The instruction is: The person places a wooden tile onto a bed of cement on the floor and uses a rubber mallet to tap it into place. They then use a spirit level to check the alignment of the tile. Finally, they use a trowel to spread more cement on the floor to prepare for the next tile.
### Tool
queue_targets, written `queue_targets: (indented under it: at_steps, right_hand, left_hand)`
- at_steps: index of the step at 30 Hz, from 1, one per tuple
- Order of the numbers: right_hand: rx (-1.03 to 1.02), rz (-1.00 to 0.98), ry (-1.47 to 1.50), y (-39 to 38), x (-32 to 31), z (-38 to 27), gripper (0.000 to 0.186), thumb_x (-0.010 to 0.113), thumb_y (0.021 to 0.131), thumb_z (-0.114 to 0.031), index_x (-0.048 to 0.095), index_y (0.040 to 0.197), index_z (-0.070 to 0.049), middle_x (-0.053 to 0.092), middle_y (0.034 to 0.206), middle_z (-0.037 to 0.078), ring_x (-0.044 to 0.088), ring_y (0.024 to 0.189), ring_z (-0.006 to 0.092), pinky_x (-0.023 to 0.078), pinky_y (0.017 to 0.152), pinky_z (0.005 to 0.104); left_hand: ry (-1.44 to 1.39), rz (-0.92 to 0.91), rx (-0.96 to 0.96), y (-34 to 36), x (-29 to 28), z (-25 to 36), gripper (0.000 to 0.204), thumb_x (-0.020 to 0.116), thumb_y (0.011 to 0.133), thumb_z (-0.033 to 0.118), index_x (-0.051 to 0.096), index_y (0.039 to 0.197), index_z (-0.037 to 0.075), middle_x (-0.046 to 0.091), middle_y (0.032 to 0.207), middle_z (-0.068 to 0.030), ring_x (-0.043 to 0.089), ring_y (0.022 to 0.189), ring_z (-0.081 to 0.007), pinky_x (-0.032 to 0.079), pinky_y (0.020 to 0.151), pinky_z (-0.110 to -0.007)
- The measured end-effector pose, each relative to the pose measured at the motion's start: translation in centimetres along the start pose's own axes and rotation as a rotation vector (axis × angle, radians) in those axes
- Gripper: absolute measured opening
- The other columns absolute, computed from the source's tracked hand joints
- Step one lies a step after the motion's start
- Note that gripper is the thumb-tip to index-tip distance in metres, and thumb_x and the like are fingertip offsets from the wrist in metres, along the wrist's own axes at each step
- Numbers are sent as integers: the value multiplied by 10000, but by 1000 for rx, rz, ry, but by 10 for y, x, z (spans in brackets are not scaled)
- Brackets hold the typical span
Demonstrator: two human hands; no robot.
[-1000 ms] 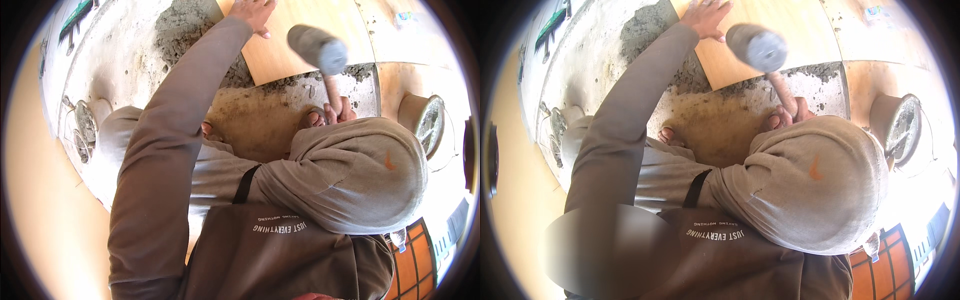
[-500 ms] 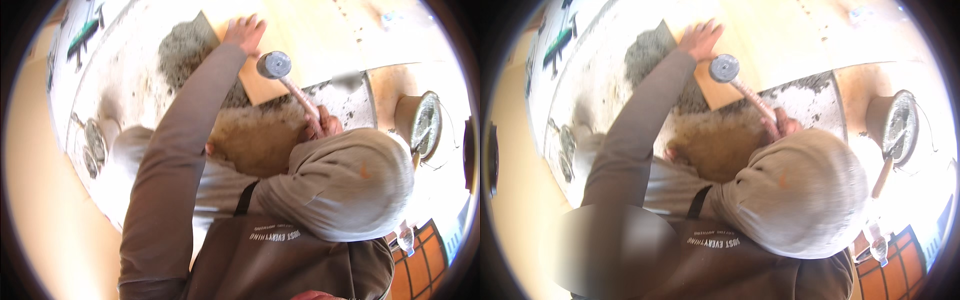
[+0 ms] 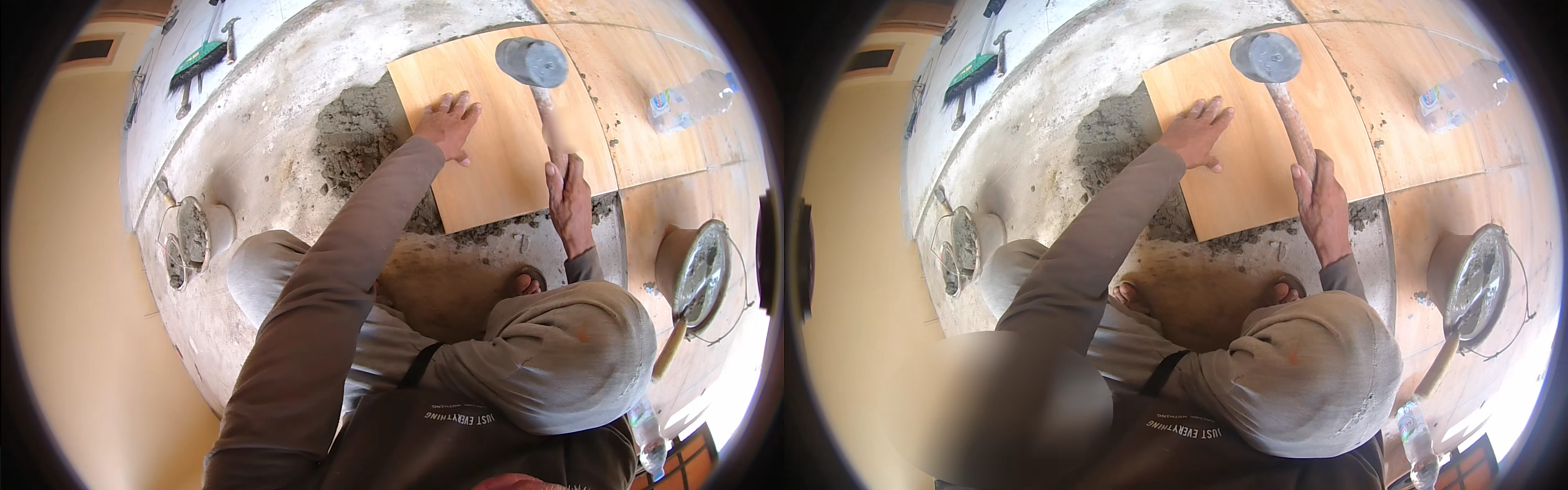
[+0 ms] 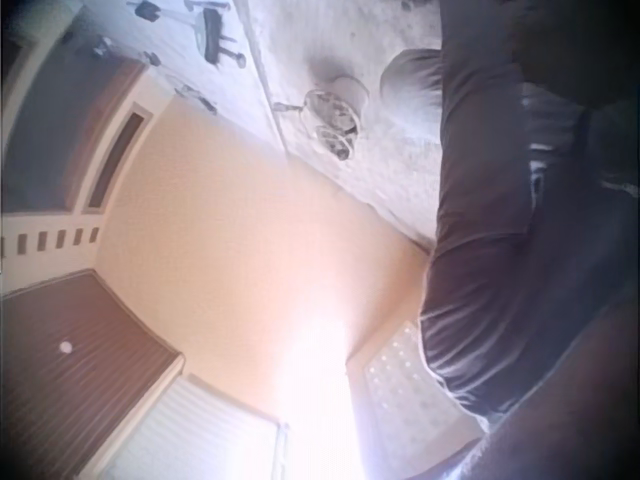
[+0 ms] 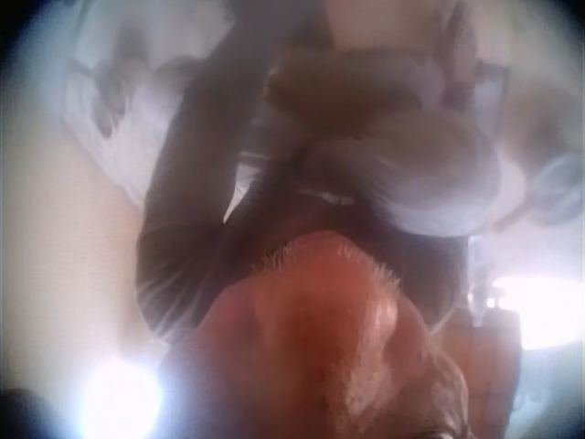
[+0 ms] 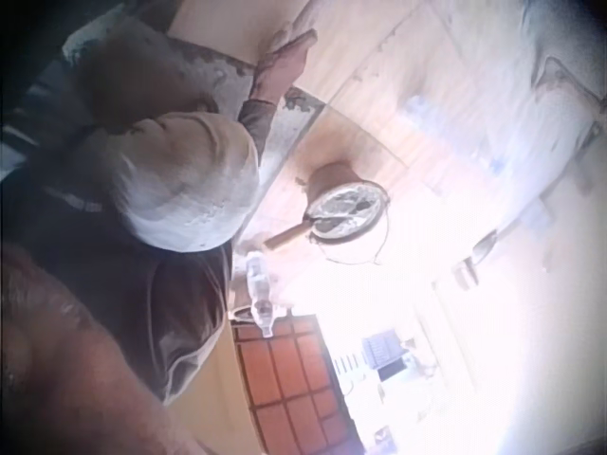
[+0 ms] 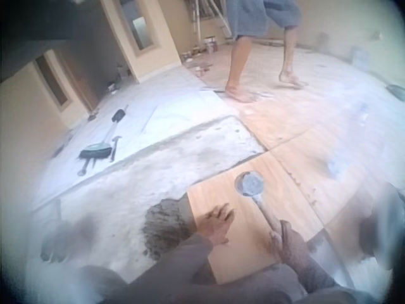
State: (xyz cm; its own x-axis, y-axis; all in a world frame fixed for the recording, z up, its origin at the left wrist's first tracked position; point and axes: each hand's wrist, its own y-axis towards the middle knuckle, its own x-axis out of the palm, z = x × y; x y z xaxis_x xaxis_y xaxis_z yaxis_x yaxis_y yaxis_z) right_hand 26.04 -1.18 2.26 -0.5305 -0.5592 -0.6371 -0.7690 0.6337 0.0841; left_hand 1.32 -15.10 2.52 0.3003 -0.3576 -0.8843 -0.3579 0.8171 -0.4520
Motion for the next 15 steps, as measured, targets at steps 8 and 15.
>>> queue_targets:
  at_steps: [8,15]
  right_hand:
    - [-42,-99,19,62,-21,-55,367,567,1085,-390,524,1143,-30,580,628,191,628,552,330,471,535,433]
    - [-180,-152,-181,93,48,-2,388,567,1069,-432,510,1108,-50,644,705,257,664,672,471,501,578,514]
  left_hand:
    - [-15,-16,-47,-4,9,0,1183,918,728,387,218,1656,162,150,1734,-150,183,1582,-407,325,1209,-597]
    - [-10,4,-23,1,-1,7,1170,914,725,393,235,1647,150,168,1725,-168,208,1571,-421,337,1208,-581]
